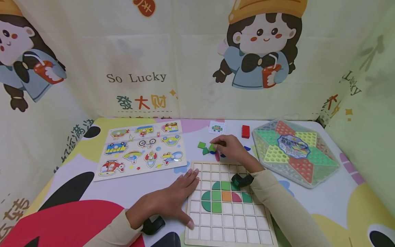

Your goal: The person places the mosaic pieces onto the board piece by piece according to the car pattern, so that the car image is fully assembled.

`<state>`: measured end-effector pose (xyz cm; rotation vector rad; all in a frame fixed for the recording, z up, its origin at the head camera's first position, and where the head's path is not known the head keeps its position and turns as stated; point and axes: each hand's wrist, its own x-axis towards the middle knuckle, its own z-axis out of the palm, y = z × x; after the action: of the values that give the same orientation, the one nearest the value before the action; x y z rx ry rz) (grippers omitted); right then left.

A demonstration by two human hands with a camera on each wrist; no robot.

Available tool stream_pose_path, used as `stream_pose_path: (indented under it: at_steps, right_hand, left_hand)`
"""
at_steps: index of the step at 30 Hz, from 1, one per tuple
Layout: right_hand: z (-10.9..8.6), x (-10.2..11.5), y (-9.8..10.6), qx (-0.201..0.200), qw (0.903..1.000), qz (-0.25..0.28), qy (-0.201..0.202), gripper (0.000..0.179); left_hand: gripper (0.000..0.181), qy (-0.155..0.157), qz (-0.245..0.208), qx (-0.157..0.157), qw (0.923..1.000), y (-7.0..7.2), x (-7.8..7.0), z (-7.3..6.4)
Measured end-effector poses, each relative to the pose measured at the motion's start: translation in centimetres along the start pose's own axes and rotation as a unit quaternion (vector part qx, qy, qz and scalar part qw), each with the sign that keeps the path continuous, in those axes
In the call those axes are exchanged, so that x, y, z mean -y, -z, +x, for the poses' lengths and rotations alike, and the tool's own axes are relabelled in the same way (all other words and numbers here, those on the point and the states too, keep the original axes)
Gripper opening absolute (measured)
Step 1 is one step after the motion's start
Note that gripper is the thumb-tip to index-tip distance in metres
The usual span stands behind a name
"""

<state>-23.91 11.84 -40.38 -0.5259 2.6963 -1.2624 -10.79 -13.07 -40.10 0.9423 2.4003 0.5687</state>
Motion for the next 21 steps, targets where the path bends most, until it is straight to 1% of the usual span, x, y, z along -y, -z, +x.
stream_pose_path:
  at_steps: [5, 11, 14, 17, 21]
  right_hand:
    - [-0.8, 0.1, 0.4, 0.004, 0.9997, -0.007, 0.022, 0.016]
    - [-2.0, 0.3, 1.0, 0.037, 0.9977, -0.015, 0.055, 0.016]
    - [-2.7, 0.4, 1.3, 0.046, 0.9962, -0.022, 0.070, 0.016]
    - [-3.3, 0.6, 1.5, 0.049, 0.9953, -0.030, 0.078, 0.017]
    - [-4.2, 0.9, 1.6, 0.063, 0.9942, -0.033, 0.080, 0.017]
  left_hand:
    - [0.124, 0.003, 0.003, 0.002, 1.0000, 0.0, 0.0, 0.0]
    - [0.123, -0.001, 0.007, 0.000, 1.0000, 0.0, 0.1, 0.0]
    - [0.123, -0.003, 0.009, -0.003, 1.0000, 0.0, 0.1, 0.0]
    - [0.123, -0.003, 0.008, -0.002, 1.0000, 0.0, 0.1, 0.1]
    - [0.123, 0.002, 0.007, -0.001, 1.0000, 0.0, 0.0, 0.1]
